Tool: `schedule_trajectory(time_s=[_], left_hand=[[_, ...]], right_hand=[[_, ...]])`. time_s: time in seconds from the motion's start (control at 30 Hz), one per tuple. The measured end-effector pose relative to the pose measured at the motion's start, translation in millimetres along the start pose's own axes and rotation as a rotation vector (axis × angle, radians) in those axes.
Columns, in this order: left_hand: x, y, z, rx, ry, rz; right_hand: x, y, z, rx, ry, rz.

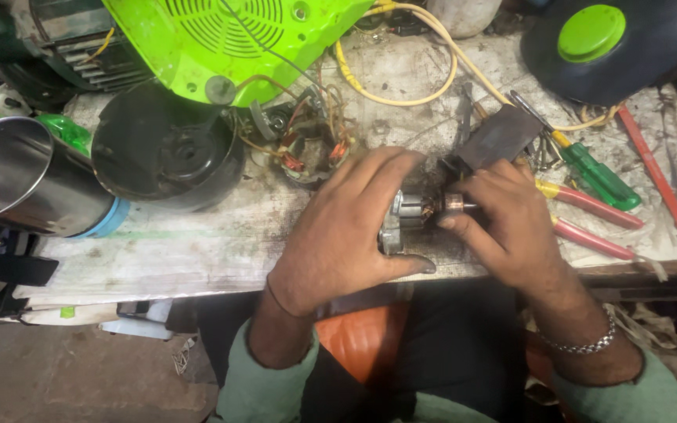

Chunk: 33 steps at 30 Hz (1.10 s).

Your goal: The person works at a cluttered repair workbench, prying and twisting the copper armature out of a small appliance motor housing by hand, separating the rotor from the stator housing, and then pouring oil from a blue bottle onto the motor windings.

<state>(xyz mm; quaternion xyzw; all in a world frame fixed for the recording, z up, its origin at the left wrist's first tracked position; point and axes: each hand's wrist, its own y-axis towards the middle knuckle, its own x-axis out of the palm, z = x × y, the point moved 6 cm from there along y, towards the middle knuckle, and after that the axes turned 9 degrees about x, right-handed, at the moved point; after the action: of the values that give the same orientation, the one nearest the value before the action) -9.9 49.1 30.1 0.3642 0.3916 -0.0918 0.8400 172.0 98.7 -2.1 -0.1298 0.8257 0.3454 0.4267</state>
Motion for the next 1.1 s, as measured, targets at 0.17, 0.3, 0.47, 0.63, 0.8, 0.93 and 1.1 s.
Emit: schedule_trajectory(time_s=[0.17, 0.3, 0.47, 0.63, 0.8, 0.93, 1.1], left_hand=[[-1.4, -0.5, -2.8, -0.056, -0.036, -0.01], [-3.2, -0.8, -3.1, -0.055, -0.047, -0.005], [-2.9, -0.3, -2.8, -0.055, -0.023, -0.009], [-4.5, 0.0, -3.6, -0.065, -0.007, -0.004], [-4.4, 0.1, -5.8, -0.106, -0.037, -0.031], [-4.3, 0.1, -4.4, -0.088, -0.034, -0.014], [-5.7, -2.4, -3.6, -0.041, -0.052, -0.017]], right_hand=[[-5.1, 0.0, -3.5, -0.005, 0.103, 0.028], [-8.2, 0.8, -4.0, -0.014, 0.146, 0.05], [-4.7, -0.3, 7.8, 0.097, 0.12, -0.004], [-5.1, -2.5, 7.1, 0.022, 0.157, 0.035], [-7.0, -4.2, 9.4, 0.056, 0.157, 0.033], [-7.3, -5.6, 10.4, 0.091, 0.15, 0.03], [-6.7, -4.9, 6.2, 0.049, 0.187, 0.035]])
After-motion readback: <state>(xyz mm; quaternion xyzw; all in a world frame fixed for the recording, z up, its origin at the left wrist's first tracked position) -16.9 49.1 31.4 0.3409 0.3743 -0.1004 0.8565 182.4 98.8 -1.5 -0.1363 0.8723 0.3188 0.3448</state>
